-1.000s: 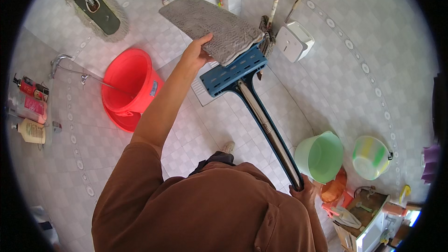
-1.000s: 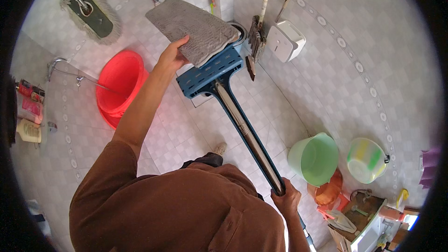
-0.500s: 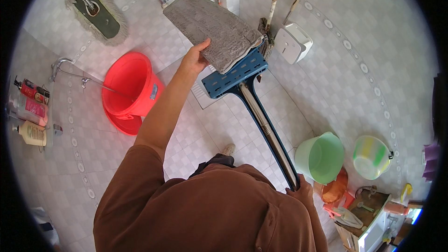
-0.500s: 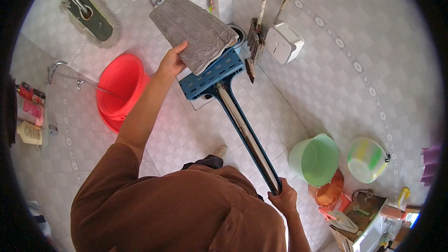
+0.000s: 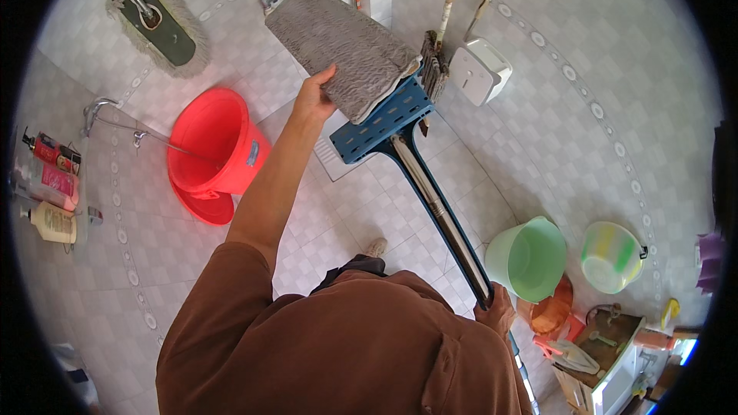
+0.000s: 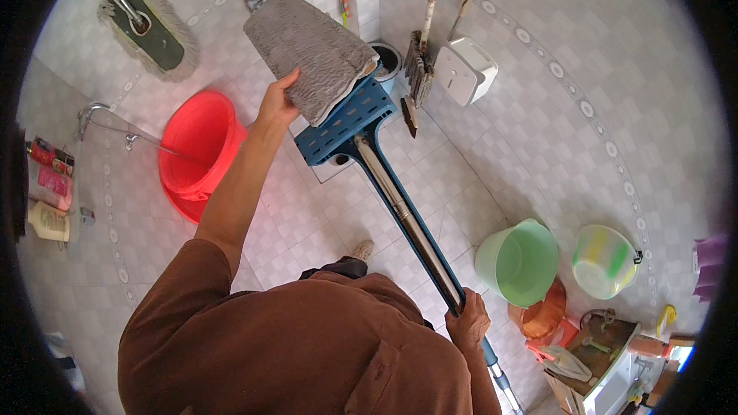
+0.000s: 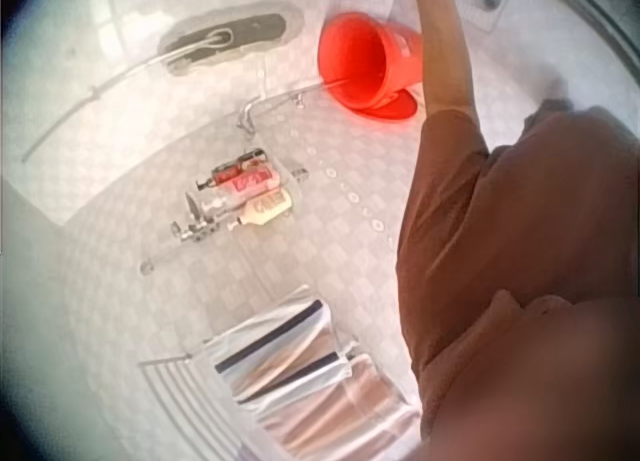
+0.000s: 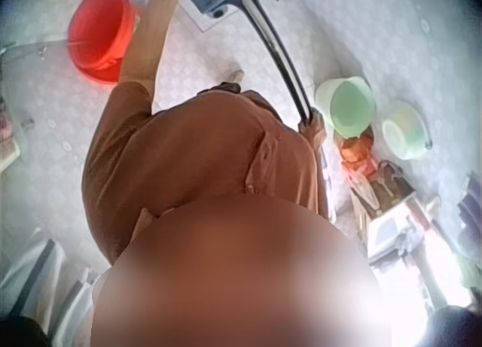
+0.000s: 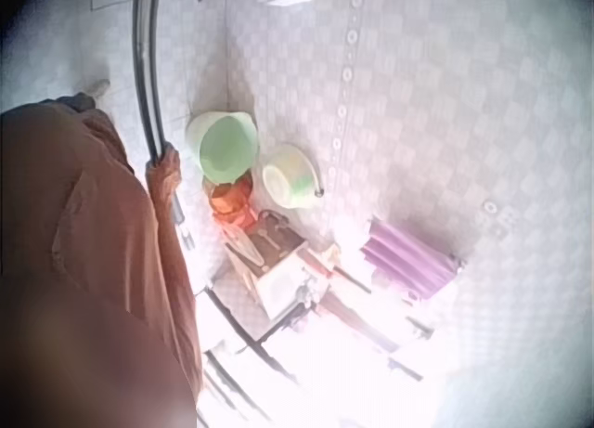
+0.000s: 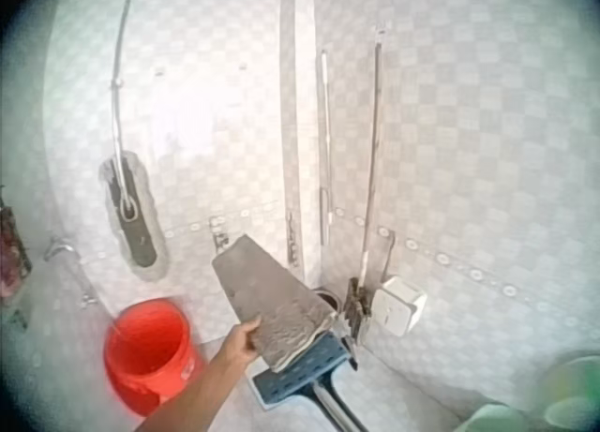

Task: The person assembles a flat mop by attaching a grey microfiber pad to a blue mop head. They repeatedly detach and reattach the pad, adjusting its position and orientation on the mop head throughout the clip.

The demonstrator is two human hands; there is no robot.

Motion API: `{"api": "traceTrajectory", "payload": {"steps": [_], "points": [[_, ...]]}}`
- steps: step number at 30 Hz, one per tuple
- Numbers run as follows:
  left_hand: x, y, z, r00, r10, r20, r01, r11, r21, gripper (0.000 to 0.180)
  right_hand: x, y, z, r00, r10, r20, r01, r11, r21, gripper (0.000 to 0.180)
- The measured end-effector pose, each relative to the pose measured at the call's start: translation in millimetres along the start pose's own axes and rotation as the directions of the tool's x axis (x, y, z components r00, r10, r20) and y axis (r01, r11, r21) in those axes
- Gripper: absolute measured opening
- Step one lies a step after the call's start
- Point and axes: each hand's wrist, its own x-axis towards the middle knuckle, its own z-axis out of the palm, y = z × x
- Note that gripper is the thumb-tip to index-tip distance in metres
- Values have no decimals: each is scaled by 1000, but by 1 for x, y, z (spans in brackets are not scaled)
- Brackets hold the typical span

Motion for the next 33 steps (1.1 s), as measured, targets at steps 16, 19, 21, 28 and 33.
{"api": "traceTrajectory", "payload": {"steps": [16,19,21,28,33], "points": [[-10,-14,15,998,-49,48,47,997,55,42,25,-16,57,1000,-30,-3,30,995,95,44],[-11,-11,12,995,-75,62,73,997,35,41,20,-14,57,994,-53,-97,60,995,75,39],[-6,-15,8,998,-45,34,44,999,9,41,20,-12,52,989,-71,-131,78,995,54,36],[3,-18,4,998,-58,-28,57,998,-36,39,10,-1,28,996,-52,-79,53,999,7,31],[9,-17,3,998,-56,11,56,998,18,42,13,-3,16,999,-20,50,19,999,27,33]]}}
